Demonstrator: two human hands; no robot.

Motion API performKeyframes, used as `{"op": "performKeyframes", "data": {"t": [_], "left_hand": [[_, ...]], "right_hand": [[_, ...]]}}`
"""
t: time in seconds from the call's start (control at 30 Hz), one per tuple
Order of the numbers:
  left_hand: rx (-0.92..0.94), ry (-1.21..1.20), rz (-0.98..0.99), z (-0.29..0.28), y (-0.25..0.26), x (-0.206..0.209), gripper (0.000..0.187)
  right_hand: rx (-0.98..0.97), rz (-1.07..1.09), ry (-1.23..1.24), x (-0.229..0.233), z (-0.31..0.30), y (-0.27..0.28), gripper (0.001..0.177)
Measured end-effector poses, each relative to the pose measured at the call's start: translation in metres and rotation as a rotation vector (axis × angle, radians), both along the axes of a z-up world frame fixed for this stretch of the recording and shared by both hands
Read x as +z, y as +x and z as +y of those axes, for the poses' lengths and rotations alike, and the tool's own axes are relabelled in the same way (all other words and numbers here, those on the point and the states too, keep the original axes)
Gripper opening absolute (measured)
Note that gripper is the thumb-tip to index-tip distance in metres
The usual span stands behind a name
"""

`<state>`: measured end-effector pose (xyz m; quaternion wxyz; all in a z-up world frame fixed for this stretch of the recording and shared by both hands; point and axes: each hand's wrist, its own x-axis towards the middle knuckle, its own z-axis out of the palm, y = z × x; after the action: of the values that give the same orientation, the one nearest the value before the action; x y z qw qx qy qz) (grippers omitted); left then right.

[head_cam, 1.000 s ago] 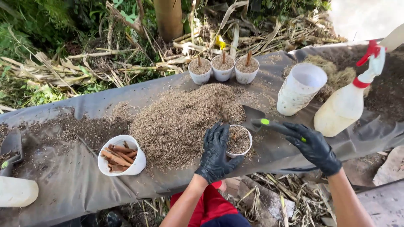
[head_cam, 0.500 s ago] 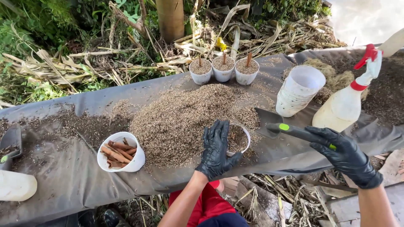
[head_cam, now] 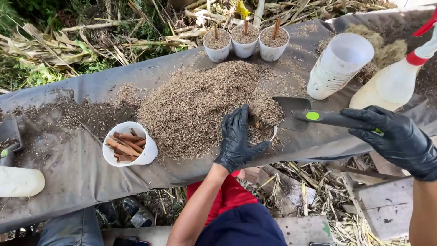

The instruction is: The person fills a white plastic cup with soil using a trowel, then inserts a cinnamon stick into the soil. They continue to add more soil around the stick and press it down firmly with their gloved hands to secure it in place.

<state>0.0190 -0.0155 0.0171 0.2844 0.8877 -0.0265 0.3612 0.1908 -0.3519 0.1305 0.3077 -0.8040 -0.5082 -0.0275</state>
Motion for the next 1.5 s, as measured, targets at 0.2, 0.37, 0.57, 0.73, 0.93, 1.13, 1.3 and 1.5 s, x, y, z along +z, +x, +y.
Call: {"op": "performKeyframes", "data": {"t": [0.2,0.37,0.57,0.73,0.93,1.13,1.3,1.5], "left_hand": [[0.029,0.001,0.107,0.0,0.001,-0.007,0.107],[0.036,0.105,0.062,0.0,0.001,-0.006,0.084],[0.046,0.162,0.028,-0.006,-0.01,0.0,0.079],[0.081,0.243,0.053,-0.008,-0.02,0.001,0.076],[0.088,0.275,0.078,-0.007,-0.019,-0.001,0.071],[-0.014,0.134,0.061,-0.001,-0.014,-0.004,0.086],[-0.001,0.051,0.021,-0.002,-0.002,-0.009,0.115],[0.001,0.062,0.036,-0.001,0.002,-0.012,0.113]], "right_hand": [[0.025,-0.03,-0.012,0.006,0.002,-0.009,0.061],[0.048,-0.119,-0.026,0.006,-0.004,-0.003,0.064],[-0.044,-0.091,-0.076,-0.012,-0.021,0.009,0.059],[-0.029,-0.024,-0.052,-0.013,-0.021,0.013,0.057],[-0.007,-0.052,-0.06,-0.009,-0.019,0.011,0.056],[0.013,-0.084,-0.01,-0.014,-0.015,0.01,0.058],[-0.154,-0.203,-0.195,-0.01,-0.017,0.008,0.055],[-0.073,-0.138,-0.06,0.003,-0.004,-0.009,0.056]]}}
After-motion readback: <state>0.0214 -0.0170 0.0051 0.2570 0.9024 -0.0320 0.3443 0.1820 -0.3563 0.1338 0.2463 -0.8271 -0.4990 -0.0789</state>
